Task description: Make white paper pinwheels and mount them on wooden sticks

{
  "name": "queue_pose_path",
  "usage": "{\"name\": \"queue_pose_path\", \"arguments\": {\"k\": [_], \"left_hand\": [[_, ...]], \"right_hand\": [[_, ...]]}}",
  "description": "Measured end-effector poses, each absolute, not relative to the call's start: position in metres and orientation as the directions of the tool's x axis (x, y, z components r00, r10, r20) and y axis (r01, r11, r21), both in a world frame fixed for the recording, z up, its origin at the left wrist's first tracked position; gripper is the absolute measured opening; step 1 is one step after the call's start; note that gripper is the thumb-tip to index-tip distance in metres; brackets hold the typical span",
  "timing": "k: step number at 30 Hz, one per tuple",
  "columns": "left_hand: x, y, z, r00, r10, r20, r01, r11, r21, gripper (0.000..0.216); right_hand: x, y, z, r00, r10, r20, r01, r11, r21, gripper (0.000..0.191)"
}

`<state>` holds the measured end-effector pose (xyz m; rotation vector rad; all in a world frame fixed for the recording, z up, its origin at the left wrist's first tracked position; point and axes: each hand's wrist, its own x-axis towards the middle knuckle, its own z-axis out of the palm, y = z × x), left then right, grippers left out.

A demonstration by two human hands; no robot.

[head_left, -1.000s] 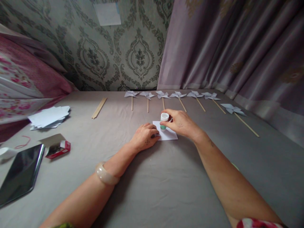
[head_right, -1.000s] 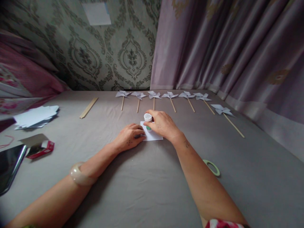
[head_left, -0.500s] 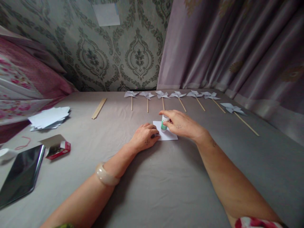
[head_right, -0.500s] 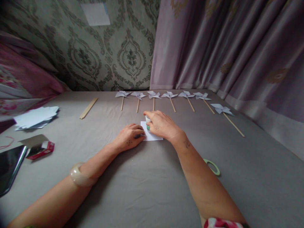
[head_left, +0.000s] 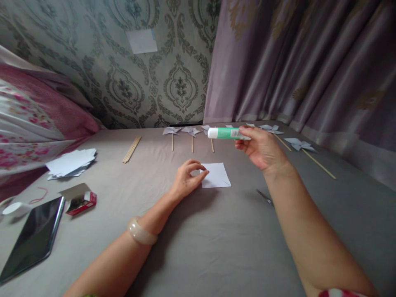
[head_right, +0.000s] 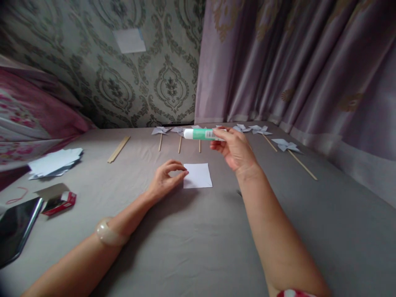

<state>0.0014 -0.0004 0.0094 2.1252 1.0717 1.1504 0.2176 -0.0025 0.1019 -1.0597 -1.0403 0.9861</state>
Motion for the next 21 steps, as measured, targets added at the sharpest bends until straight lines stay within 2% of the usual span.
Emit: {"name": "queue_pose_path", "arguments": {"k": [2,3,6,9,13,17,19,21], "left_hand": [[0.004,-0.001,0.018,0.163,0.893,0.419,0.206,-0.446,0.871,0.026],[0.006,-0.001,0.023,0.108,0.915,0.389,0.108,-0.399,0.91,0.03],[0.013,-0.006,0.039,0.023,0.927,0.376,-0.129,-0.37,0.92,0.041],[0.019,-0.014,0.053,0.007,0.915,0.403,-0.278,-0.385,0.88,0.041],[0.023,-0.022,0.059,0.028,0.942,0.335,-0.342,-0.306,0.888,0.04],[0.02,-0.021,0.055,0.027,0.967,0.254,-0.347,-0.229,0.909,0.041],[0.014,-0.019,0.054,0.044,0.973,0.227,-0.31,-0.203,0.929,0.043],[0.0,-0.019,0.056,0.057,0.972,0.226,-0.231,-0.207,0.95,0.044]], "right_hand": [[0.202,-0.003,0.099,0.152,0.983,0.098,-0.324,0.143,-0.935,0.01],[0.191,-0.004,0.097,0.112,0.991,0.074,-0.396,0.113,-0.911,0.008],[0.16,-0.009,0.09,0.002,1.0,-0.002,-0.564,-0.001,-0.825,0.006],[0.143,-0.014,0.082,-0.099,0.994,-0.056,-0.635,-0.106,-0.765,0.014],[0.14,-0.016,0.068,-0.16,0.987,-0.035,-0.598,-0.125,-0.792,0.019],[0.131,-0.018,0.051,-0.217,0.976,-0.025,-0.465,-0.126,-0.876,0.024],[0.124,-0.021,0.047,-0.273,0.96,-0.068,-0.373,-0.171,-0.912,0.029],[0.12,-0.025,0.046,-0.307,0.935,-0.176,-0.325,-0.277,-0.904,0.034]]}}
